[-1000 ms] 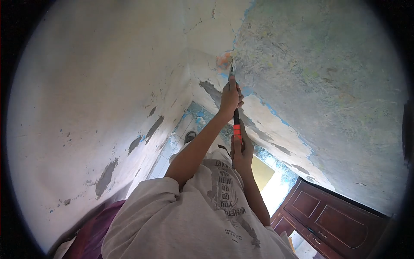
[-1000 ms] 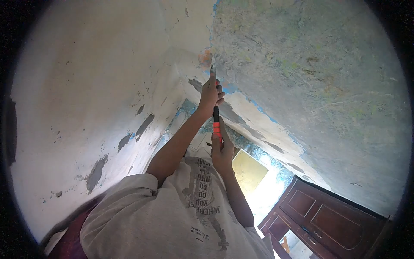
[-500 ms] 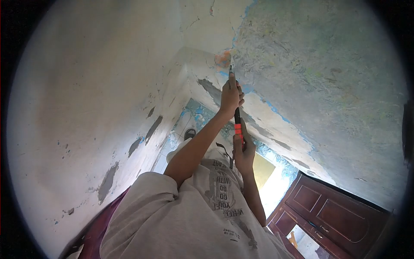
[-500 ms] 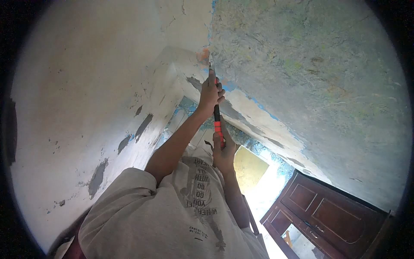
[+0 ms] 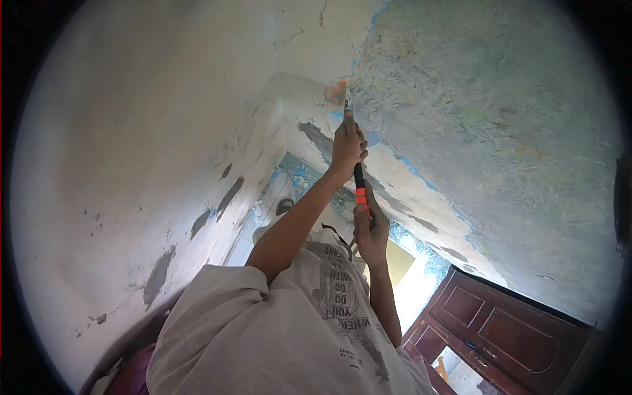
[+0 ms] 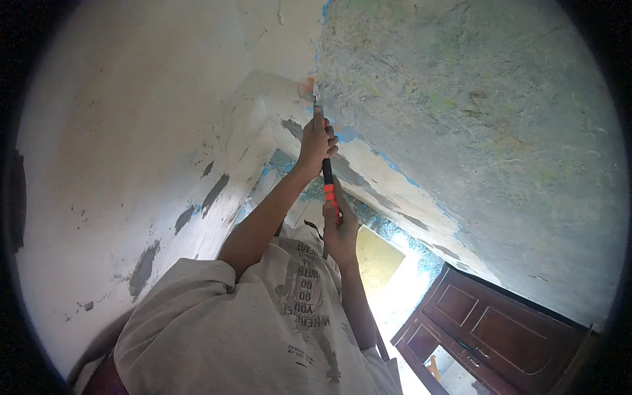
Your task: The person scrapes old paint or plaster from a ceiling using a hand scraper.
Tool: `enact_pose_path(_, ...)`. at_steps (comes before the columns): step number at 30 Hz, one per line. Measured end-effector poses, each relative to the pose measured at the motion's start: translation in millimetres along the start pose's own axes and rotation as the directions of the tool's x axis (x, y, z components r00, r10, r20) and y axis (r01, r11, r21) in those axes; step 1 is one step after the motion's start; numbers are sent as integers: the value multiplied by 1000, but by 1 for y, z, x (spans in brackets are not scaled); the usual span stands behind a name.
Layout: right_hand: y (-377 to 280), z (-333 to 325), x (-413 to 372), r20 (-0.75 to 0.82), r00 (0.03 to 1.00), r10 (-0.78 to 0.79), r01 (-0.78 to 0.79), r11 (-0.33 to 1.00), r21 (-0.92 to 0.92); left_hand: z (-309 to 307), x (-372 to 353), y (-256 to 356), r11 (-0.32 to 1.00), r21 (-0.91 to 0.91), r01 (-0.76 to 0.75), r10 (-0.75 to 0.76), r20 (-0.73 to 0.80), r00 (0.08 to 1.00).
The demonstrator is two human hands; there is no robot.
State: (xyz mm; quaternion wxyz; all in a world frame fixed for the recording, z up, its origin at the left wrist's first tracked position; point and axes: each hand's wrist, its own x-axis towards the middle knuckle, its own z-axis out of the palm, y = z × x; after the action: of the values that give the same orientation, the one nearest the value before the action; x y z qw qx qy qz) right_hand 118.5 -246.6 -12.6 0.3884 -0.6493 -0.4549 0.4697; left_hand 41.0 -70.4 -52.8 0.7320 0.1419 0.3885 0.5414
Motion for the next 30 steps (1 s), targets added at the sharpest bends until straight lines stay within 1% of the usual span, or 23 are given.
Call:
enact_pose_path(1, 0, -2, -4, 5, 1000, 6, -6, 1000, 6, 0, -1, -3, 999, -42, -10, 10, 15, 1000)
enact_pose_path(3, -2, -10, -6, 9, 1000, 1, -1, 1000, 19, 4, -6, -9, 1000, -3, 8, -8, 2, 1000)
enact_pose_path(4, -2, -13, -1, 20, 999, -30, 31, 999, -23, 6, -5, -12, 1000, 10, 14, -14, -4, 1000)
enact_pose_path(6, 3, -18, 8, 43, 996, -73, 77, 991, -106, 2, 5, -9, 999, -25, -24, 25, 6, 1000)
enact_pose_path(8, -2, -20, 9, 55, 997, -46, 53, 990, -134, -2, 8, -7, 996, -57, -64, 66, 24, 998)
enact_pose_path(9, -5, -19, 9, 58, 997, -41, 49, 989, -140, 0, 7, -9, 994, -82, -68, 68, 6, 998)
enact_pose_path(12, 3, -25, -1, -3, 997, -82, 81, 992, -101, 11, -4, -22, 998, -68, 4, -3, 12, 1000)
enact_pose_path(13, 3, -25, 2, 10, 996, -83, 84, 989, -124, 8, -3, -23, 998, -62, -9, 11, 30, 999)
enact_pose_path(15, 5, -20, 7, 26, 997, -73, 77, 983, -164, 1, 7, -17, 997, -70, -44, 44, 6, 999)
enact_pose_path(16, 2, -18, 5, 34, 998, -47, 52, 987, -149, -4, 11, -15, 996, -70, -56, 55, -9, 998)
enact_pose_path(17, -4, -17, 4, 41, 999, -24, 29, 991, -132, -13, 16, -18, 989, -121, -86, 95, 69, 993)
enact_pose_path(18, -10, -14, 5, 47, 999, -11, 16, 993, -114, -10, 10, -18, 994, -101, -44, 49, 49, 998)
enact_pose_path(19, -8, -15, 1, 23, 998, -58, 61, 990, -127, -3, -1, -19, 996, -85, -5, 8, 30, 1000)
enact_pose_path(20, -5, -15, 0, 13, 998, -69, 70, 991, -113, 3, -6, -19, 997, -74, 31, -30, 9, 1000)
enact_pose_path(21, -2, -16, -1, 7, 997, -79, 79, 992, -102, 4, -3, -20, 997, -63, 43, -42, 21, 999)
enact_pose_path(22, 0, -15, -1, 3, 997, -81, 81, 993, -90, 1, 1, -19, 997, -74, 22, -21, 11, 1000)
enact_pose_path(24, -5, -10, 6, 19, 999, -38, 40, 988, -148, -10, 12, -15, 996, -90, -5, 5, -9, 1000)
enact_pose_path(25, -8, -8, 10, 28, 999, -20, 24, 984, -175, -14, 15, -12, 994, -108, -25, 31, 53, 998)
enact_pose_path(28, -2, -10, 2, -14, 999, -52, 51, 992, -112, 1, 1, -10, 995, -54, 87, -88, -22, 996)
enact_pose_path(30, -11, -5, 3, -25, 998, -60, 56, 989, -134, 0, 1, -10, 997, -30, 68, -69, -10, 998)
